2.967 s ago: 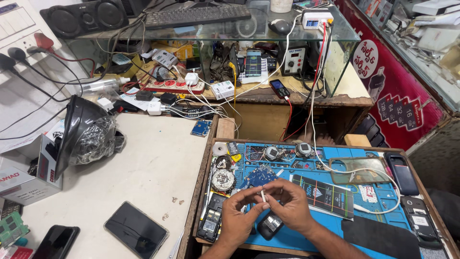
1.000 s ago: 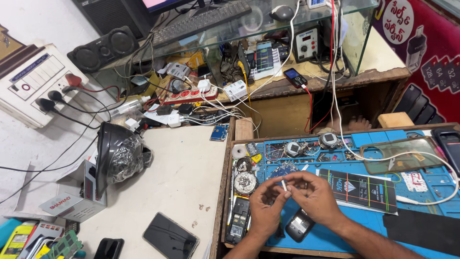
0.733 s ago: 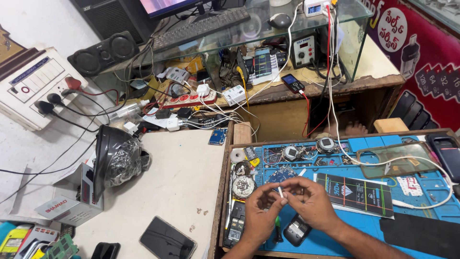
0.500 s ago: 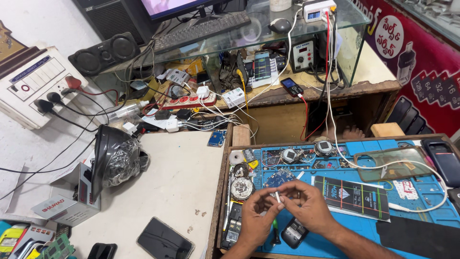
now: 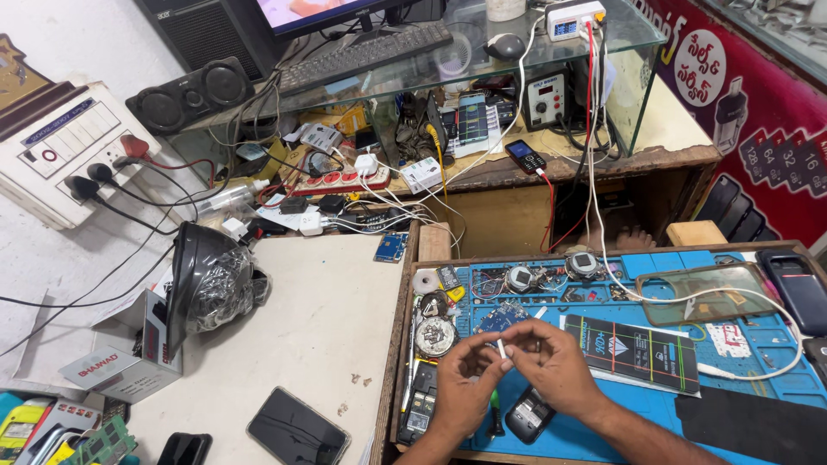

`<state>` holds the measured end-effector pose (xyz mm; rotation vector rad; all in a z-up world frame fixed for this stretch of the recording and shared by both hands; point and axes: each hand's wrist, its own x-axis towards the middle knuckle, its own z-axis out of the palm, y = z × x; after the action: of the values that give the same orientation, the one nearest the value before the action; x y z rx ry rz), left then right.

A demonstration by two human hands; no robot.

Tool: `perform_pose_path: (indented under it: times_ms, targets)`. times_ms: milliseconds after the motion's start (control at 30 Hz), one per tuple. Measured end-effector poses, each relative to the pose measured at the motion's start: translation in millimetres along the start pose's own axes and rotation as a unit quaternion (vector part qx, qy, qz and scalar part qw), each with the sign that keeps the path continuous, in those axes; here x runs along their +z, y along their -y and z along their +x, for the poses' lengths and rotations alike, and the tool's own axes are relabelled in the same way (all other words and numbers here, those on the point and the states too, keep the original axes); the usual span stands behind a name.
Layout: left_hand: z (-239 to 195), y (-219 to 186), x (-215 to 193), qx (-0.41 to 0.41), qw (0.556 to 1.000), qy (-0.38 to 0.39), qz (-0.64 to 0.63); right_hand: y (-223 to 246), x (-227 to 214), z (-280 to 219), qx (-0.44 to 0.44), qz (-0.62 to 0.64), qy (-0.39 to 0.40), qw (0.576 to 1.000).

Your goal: The person holds a small electronic device and repeatedly rubs a white stick-like object against its surface. The hands turn the device over and continue the rubbing action on different sides.

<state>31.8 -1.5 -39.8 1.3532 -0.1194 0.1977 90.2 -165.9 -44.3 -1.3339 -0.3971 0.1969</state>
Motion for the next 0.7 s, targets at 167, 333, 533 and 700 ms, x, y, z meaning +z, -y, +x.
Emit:
perform_pose_path:
  times_ms: [167, 333, 533, 700]
  targets:
    - [4, 2, 13, -0.008, 0.999, -0.025, -0.022, -1, -2, 3, -0.013, 0.023, -0.031, 0.999]
    - [25, 4, 32, -0.033, 0.996, -0.045, -0.068, 6, -6, 10, -0.030, 0.033, -0.074, 0.996]
    - [40, 14, 44, 0.017, 0.997, -0.020, -0.078, 10, -18, 17, -0.019, 0.023, -0.115, 0.993]
    - [33, 8, 19, 0.012, 0.999, 0.031, -0.022, 0, -13, 15, -0.010, -0.004, -0.088, 0.996]
